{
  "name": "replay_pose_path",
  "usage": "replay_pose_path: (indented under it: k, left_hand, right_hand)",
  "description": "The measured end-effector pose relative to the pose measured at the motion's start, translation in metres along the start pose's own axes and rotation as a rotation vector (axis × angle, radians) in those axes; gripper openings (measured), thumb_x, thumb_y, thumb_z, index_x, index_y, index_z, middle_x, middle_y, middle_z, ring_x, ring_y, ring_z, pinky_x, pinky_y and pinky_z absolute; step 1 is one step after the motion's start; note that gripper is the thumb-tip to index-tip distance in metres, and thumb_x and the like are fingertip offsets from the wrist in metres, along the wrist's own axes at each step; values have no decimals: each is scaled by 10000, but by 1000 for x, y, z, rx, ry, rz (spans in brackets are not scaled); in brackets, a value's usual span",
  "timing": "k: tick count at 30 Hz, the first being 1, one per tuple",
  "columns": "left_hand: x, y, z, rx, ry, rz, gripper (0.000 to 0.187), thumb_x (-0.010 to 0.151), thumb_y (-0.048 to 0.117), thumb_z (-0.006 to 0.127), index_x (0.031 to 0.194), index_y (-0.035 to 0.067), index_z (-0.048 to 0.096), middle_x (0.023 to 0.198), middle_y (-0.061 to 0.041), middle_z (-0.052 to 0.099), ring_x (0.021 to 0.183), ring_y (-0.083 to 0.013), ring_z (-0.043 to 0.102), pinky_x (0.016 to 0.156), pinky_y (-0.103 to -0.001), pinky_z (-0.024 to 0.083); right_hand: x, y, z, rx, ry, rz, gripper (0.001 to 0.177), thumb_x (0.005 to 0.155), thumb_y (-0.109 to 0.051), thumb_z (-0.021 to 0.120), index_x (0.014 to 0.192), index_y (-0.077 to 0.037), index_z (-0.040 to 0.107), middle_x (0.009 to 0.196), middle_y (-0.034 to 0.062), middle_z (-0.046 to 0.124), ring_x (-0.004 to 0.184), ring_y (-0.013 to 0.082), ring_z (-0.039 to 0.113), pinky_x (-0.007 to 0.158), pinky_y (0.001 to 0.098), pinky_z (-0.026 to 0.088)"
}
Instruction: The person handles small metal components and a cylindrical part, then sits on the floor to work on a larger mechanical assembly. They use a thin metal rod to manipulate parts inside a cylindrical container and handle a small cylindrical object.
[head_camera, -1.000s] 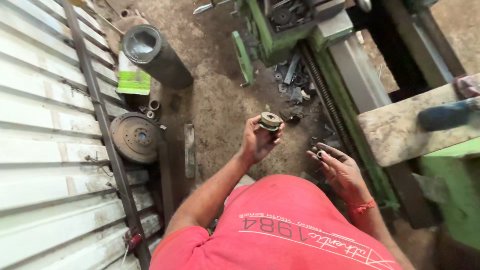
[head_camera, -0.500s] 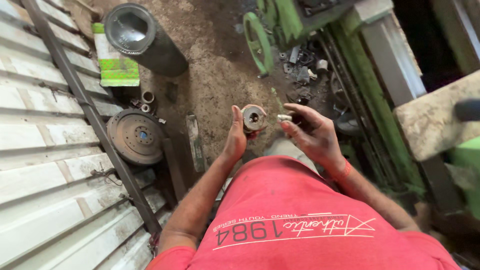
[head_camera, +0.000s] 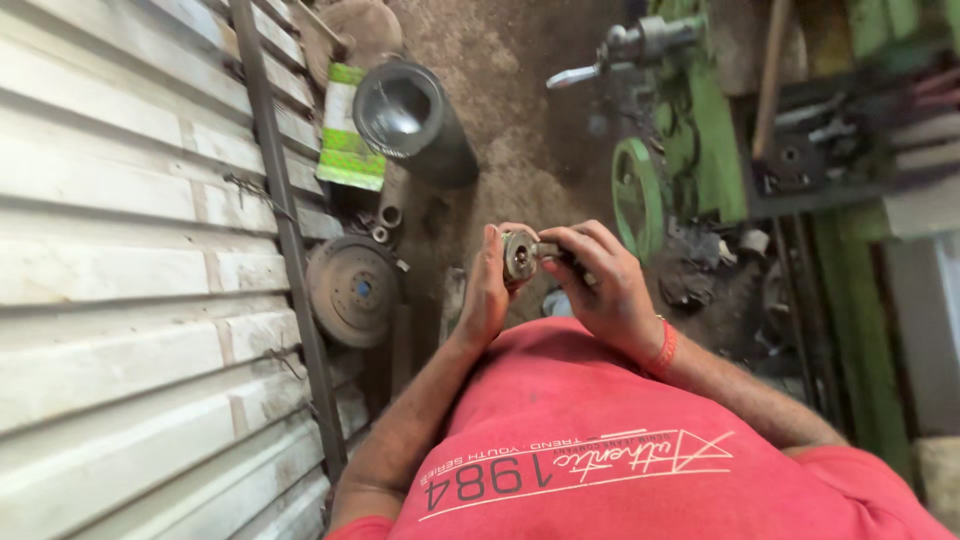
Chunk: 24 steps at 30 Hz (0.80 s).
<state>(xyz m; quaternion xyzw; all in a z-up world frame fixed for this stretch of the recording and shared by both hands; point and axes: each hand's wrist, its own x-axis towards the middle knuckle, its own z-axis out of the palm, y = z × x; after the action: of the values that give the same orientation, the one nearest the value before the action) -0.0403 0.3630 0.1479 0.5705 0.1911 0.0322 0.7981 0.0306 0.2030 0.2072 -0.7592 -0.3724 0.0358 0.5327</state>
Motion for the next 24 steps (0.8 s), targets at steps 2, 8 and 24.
replay_pose_path:
  k: [2, 8, 24]
  left_hand:
    - [22, 12, -6, 93, 48, 76, 477, 1101, 446, 275, 1099, 126, 630, 793, 52, 568, 628, -30, 422, 521, -200, 327]
    - [85, 31, -21, 75, 92, 184, 437, 1152, 370, 291, 1151, 66, 605, 814, 31, 527, 681, -43, 422, 582, -211, 353]
    - [210, 105, -84, 277, -256, 333, 438, 1139, 327, 259, 1139, 45, 594, 918, -14, 622, 822, -87, 568, 710, -249, 474]
  right_hand:
    - [30, 8, 7, -36, -8, -65, 291, 947, -25, 728, 1227, -36, 650, 1065, 139, 645, 912, 307, 668, 767, 378, 556]
    - [106, 22, 23, -76, -7, -132, 336, 939, -17, 707, 1264, -20, 621, 1098, 153, 650, 946, 336, 671, 786, 394, 561]
    - [212, 22, 75, -264, 350, 63, 278, 948, 25, 698, 1216, -21, 643, 1037, 136, 656, 888, 305, 680, 758, 376, 563]
